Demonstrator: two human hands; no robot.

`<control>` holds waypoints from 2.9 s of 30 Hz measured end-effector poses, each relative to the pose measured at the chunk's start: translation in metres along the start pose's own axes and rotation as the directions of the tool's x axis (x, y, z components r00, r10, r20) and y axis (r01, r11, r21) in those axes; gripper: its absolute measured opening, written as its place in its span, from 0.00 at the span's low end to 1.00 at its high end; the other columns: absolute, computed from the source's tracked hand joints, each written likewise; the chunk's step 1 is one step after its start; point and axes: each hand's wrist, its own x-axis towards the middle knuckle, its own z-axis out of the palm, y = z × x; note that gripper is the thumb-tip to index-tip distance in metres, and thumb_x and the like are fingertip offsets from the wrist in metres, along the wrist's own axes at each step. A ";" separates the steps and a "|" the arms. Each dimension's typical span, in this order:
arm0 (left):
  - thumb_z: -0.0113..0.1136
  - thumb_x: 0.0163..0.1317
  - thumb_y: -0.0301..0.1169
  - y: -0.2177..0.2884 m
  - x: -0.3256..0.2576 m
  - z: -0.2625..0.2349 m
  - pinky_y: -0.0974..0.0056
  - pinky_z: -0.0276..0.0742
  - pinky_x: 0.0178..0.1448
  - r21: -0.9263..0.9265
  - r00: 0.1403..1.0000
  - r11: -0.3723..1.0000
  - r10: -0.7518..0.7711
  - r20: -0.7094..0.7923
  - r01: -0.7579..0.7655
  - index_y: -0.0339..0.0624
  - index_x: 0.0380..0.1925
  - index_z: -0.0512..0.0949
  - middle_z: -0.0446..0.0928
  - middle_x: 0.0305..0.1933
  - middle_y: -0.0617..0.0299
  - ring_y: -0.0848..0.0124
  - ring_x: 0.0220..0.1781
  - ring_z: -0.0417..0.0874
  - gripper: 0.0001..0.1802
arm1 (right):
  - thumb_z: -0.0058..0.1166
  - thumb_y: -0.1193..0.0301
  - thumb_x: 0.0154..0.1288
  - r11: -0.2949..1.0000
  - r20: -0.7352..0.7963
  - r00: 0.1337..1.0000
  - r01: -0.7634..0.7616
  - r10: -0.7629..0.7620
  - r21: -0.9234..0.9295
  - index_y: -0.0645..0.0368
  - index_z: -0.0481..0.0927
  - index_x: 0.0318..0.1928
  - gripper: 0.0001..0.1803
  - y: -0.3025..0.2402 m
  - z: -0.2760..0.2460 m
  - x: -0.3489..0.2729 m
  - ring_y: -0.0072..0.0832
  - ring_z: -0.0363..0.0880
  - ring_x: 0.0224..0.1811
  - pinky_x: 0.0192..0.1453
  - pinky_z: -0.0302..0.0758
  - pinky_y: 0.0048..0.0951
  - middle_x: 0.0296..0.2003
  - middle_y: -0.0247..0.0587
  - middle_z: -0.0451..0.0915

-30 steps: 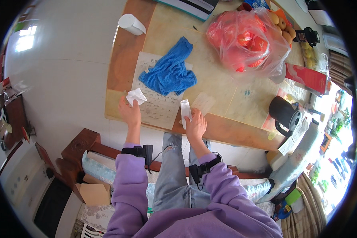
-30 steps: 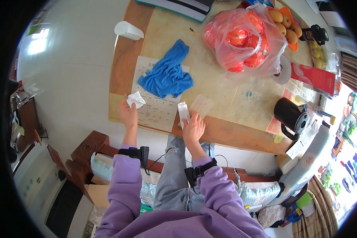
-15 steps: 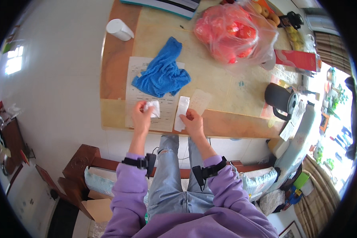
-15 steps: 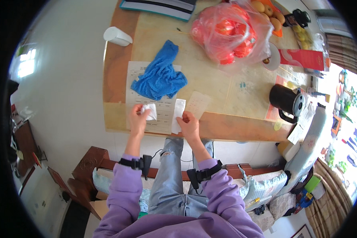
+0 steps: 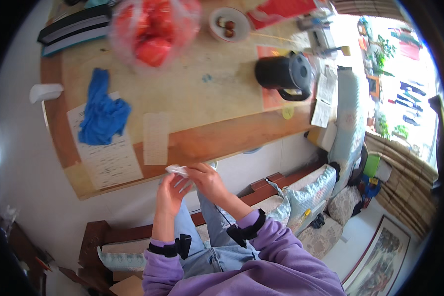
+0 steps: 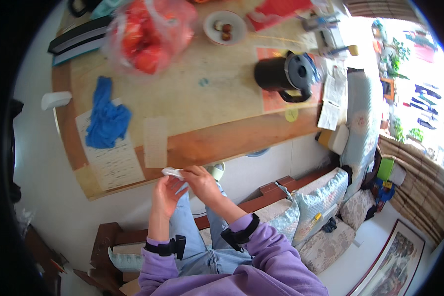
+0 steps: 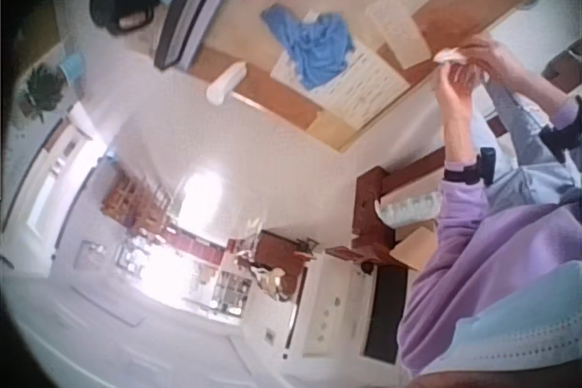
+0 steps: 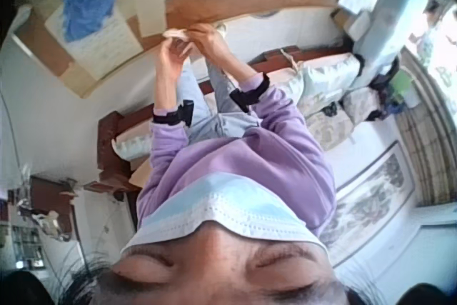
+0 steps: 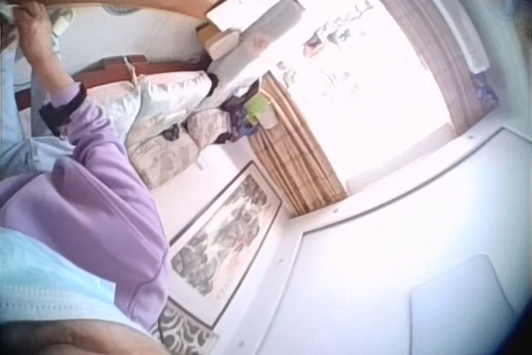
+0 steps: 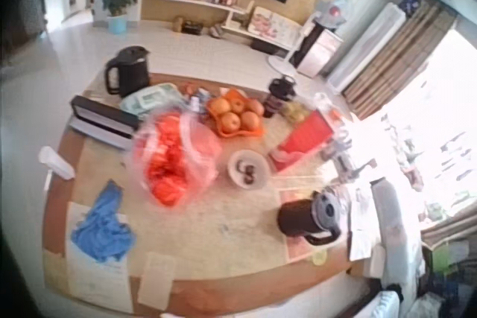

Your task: The person wipes a dining table with a blue cloth, moving mugs, a plate of dumplings, and a steamer pot aside, then carries a small green bin to the kitchen, rinses the cloth at the sink, and returns to wipe a living room coffee table. The person also handles a plastic bag of fruit and a small bowl on the coffee table.

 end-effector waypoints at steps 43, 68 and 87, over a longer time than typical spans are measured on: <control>0.51 0.64 0.37 -0.181 0.093 -0.056 0.62 0.70 0.55 0.696 0.975 0.697 -0.019 -0.221 0.171 0.41 0.52 0.71 0.74 0.49 0.58 0.68 0.53 0.75 0.18 | 0.42 0.66 0.67 -0.188 0.242 0.305 -0.195 0.921 0.963 0.39 0.62 0.54 0.16 0.379 0.148 -0.131 0.23 0.67 0.25 0.25 0.66 0.27 0.31 0.32 0.74; 0.50 0.64 0.32 0.000 -0.052 -0.267 0.64 0.74 0.50 0.265 0.909 0.939 0.294 -0.296 -0.218 0.38 0.48 0.72 0.77 0.42 0.57 0.69 0.43 0.79 0.14 | 0.57 0.55 0.55 0.735 -0.040 0.916 0.294 -0.400 -0.611 0.63 0.60 0.63 0.40 -0.103 0.181 0.252 0.54 0.47 0.68 0.69 0.46 0.50 0.66 0.58 0.51; 0.52 0.63 0.32 0.019 -0.072 -0.310 0.65 0.74 0.50 0.173 0.896 0.961 0.266 -0.356 -0.217 0.40 0.47 0.73 0.77 0.40 0.58 0.68 0.42 0.79 0.14 | 0.48 0.58 0.61 0.593 0.104 0.922 0.323 -0.374 -0.738 0.42 0.63 0.63 0.28 -0.100 0.239 0.257 0.36 0.47 0.71 0.69 0.43 0.55 0.68 0.38 0.52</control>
